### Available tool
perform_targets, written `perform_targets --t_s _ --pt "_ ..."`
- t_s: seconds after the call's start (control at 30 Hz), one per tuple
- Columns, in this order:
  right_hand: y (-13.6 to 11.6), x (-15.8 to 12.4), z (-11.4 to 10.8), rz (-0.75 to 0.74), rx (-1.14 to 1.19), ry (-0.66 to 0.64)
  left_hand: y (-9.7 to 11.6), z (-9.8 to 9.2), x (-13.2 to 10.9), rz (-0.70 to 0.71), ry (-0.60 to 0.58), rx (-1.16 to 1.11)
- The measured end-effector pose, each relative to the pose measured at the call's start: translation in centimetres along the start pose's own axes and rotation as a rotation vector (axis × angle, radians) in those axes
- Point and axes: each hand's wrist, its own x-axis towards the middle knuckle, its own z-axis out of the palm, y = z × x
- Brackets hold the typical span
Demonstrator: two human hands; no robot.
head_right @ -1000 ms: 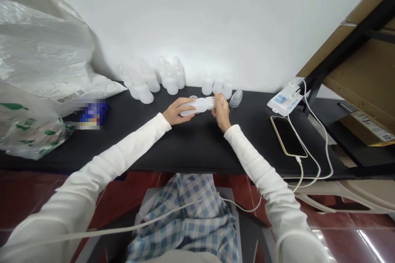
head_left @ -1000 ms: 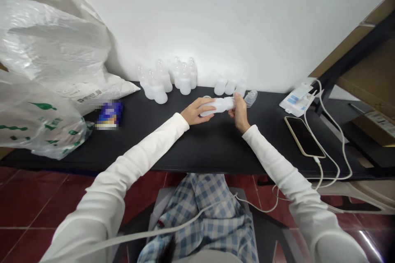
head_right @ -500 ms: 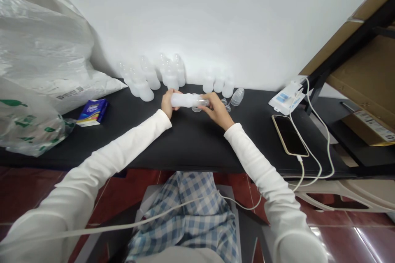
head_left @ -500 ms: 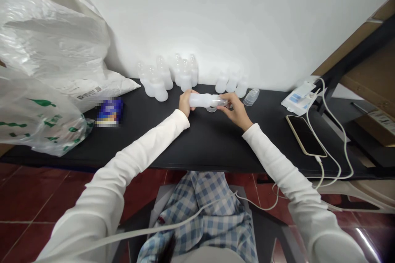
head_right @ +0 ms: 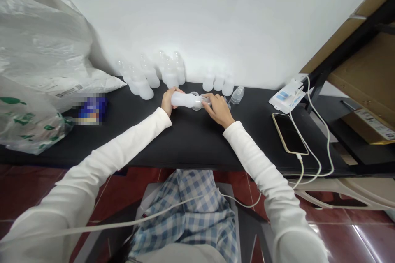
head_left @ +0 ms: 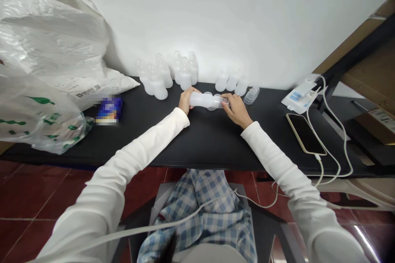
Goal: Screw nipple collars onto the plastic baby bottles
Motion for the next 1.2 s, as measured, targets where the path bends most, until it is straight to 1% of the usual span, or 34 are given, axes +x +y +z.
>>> perform_targets --t_s 0.1,0.17,0.23,0.3,0.43,0.5,0.7,0.77,0.87,0.93,1.0,1.1,1.2 --pt "0.1 0.0 0.1 -0.002 0.006 -0.06 -0.1 -0.1 0.2 0.027 0.006 0.008" --pt "0.2 0.1 0.2 -0.054 0.036 -0.038 -0.2 -0.2 0.4 0.041 0.017 0.023" --pt "0.3 0.2 0.3 -0.102 0.041 0.022 -0.4 -0.2 0.6 0.033 0.025 0.041" --pt "0.3 0.2 0.4 -0.113 0.013 0.087 -0.5 -0.1 0.8 -0.001 0.037 0.029" --pt "0.3 0.1 0.6 -0.049 -0.051 0.208 -0.5 -0.2 1.3 -0.123 0.107 -0.101" --pt "0.1 0.1 0.7 -0.015 -0.04 0.259 -0.5 -0.3 1.6 -0.161 0.107 -0.153" --pt "0.0 0.1 0.5 0.109 0.009 0.34 -0.2 -0.8 1.9 -0.198 0.024 -0.264" --pt "0.4 0.1 0.3 0.165 0.01 0.391 -0.1 -0.8 1.9 -0.203 -0.03 -0.29" --pt "1.2 -0.1 0.1 0.254 0.029 0.471 0.2 -0.6 1.9 -0.157 -0.148 -0.286" --pt "1.5 -0.2 0.1 0.297 0.042 0.508 0.4 -0.2 2.1 -0.099 -0.216 -0.233" --pt "1.6 -0.3 0.2 0.322 0.046 0.53 0.6 0.3 2.9 -0.019 -0.228 -0.127" --pt "1.6 -0.3 0.1 0.354 0.038 0.559 0.5 1.2 5.1 0.12 -0.156 0.13" --pt "1.4 -0.2 -0.1 0.382 0.038 0.587 -0.1 2.1 7.6 0.165 -0.12 0.399"
